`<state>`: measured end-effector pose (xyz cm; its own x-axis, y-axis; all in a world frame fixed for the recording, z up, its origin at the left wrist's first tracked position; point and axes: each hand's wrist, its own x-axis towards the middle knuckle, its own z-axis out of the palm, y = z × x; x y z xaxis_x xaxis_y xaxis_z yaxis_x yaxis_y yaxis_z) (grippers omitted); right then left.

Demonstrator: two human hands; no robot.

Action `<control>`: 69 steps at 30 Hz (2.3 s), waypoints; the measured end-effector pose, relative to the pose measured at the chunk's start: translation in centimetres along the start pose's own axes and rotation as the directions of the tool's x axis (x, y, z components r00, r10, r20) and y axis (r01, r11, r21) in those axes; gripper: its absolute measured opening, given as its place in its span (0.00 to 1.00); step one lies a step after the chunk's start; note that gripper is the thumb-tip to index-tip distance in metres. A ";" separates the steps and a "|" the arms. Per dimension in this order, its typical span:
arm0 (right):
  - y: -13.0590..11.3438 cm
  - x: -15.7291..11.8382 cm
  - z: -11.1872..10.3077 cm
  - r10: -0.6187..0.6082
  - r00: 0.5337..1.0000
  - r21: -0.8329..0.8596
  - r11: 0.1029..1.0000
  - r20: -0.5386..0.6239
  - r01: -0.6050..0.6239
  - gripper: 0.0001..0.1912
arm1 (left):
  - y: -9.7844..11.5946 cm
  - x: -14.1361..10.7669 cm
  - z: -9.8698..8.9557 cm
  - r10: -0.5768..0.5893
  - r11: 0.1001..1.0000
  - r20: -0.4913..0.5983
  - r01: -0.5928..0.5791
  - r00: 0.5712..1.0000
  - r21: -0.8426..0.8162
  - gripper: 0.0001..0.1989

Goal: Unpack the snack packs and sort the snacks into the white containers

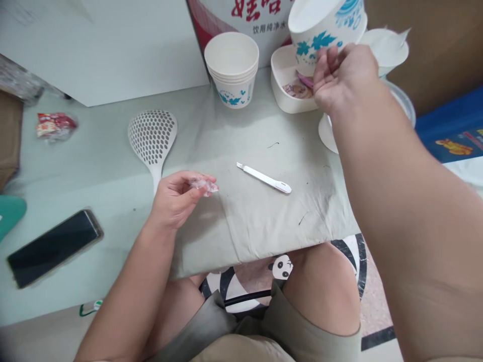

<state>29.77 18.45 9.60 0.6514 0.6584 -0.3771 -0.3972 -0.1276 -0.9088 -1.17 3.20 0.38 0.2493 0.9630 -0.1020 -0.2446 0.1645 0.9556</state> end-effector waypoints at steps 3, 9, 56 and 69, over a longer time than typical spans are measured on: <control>0.7 -2.7 -0.5 -0.042 0.999 0.038 0.998 0.021 0.041 0.24 | 0.2 0.0 0.1 -0.003 1.000 -0.007 0.003 1.000 -0.024 0.13; 7.8 -11.1 -3.3 -0.514 0.681 -0.335 0.610 0.522 0.718 0.07 | 0.4 0.4 -0.5 0.043 0.998 -0.116 -0.047 0.992 -0.037 0.19; 13.8 -16.0 -4.2 -0.319 0.703 -0.253 0.774 0.635 0.580 0.06 | 5.2 0.7 0.7 0.389 0.693 -0.159 -0.175 0.908 0.699 0.12; 15.9 -13.9 -3.5 -0.268 0.681 -0.369 0.678 0.682 0.636 0.19 | 0.7 4.2 -1.5 0.374 0.691 -0.150 -0.167 0.915 0.703 0.11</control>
<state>16.70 4.64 -0.22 0.1090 0.9881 0.1082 0.3839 0.0585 -0.9215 -1.72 7.63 0.21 -0.0037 0.9749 0.2227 0.4480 -0.1974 0.8719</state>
